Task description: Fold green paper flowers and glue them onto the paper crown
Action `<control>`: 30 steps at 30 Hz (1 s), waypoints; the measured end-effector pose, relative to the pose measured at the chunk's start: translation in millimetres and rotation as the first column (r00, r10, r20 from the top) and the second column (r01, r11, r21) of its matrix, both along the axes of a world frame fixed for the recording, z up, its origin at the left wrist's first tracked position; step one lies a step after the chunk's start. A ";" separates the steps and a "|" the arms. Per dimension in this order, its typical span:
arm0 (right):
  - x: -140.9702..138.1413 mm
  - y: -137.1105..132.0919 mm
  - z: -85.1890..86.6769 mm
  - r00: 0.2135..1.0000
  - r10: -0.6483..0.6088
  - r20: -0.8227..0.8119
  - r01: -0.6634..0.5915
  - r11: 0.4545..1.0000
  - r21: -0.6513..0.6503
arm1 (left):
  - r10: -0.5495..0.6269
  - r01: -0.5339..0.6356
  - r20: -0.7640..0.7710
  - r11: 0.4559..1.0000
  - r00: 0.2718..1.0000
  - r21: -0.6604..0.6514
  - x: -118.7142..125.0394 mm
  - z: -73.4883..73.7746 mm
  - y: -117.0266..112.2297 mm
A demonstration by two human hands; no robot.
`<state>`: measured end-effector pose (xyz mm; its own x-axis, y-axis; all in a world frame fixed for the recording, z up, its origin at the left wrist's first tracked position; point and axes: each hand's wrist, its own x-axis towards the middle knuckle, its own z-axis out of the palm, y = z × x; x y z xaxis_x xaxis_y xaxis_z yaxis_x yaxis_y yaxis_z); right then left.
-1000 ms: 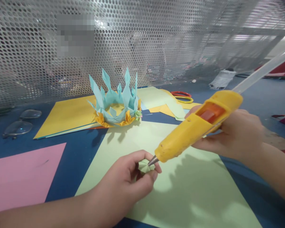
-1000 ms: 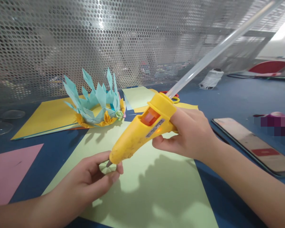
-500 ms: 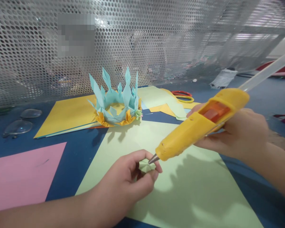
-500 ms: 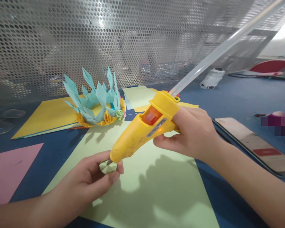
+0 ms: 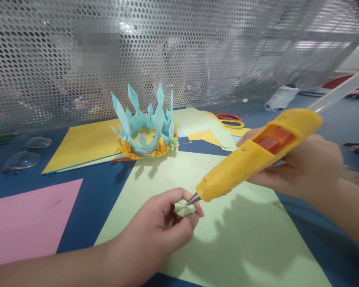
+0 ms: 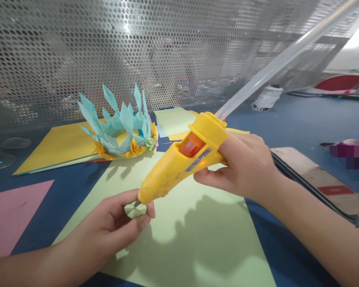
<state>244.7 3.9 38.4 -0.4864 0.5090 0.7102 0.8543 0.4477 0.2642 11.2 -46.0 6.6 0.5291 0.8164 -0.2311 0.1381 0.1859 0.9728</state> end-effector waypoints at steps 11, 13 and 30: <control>-1.0 0.0 0.6 1.000 0.021 -0.003 -0.021 1.000 -0.006 | 0.003 -0.004 -0.013 1.000 1.000 -0.014 -1.7 -1.4 -0.5; -0.5 -0.2 -0.8 1.000 0.022 -0.005 -0.022 1.000 0.006 | 0.002 -0.003 -0.008 1.000 1.000 -0.010 -1.7 -1.4 -0.3; 2.7 -2.5 -1.0 1.000 -0.006 -0.030 0.004 0.997 -0.076 | 0.004 -0.004 -0.010 1.000 1.000 -0.029 -1.2 0.8 -1.1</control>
<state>247.5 1.5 37.3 -0.4623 0.5642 0.6841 0.8638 0.4609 0.2037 10.0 -47.1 7.4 0.5235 0.8114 -0.2600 0.1472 0.2144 0.9656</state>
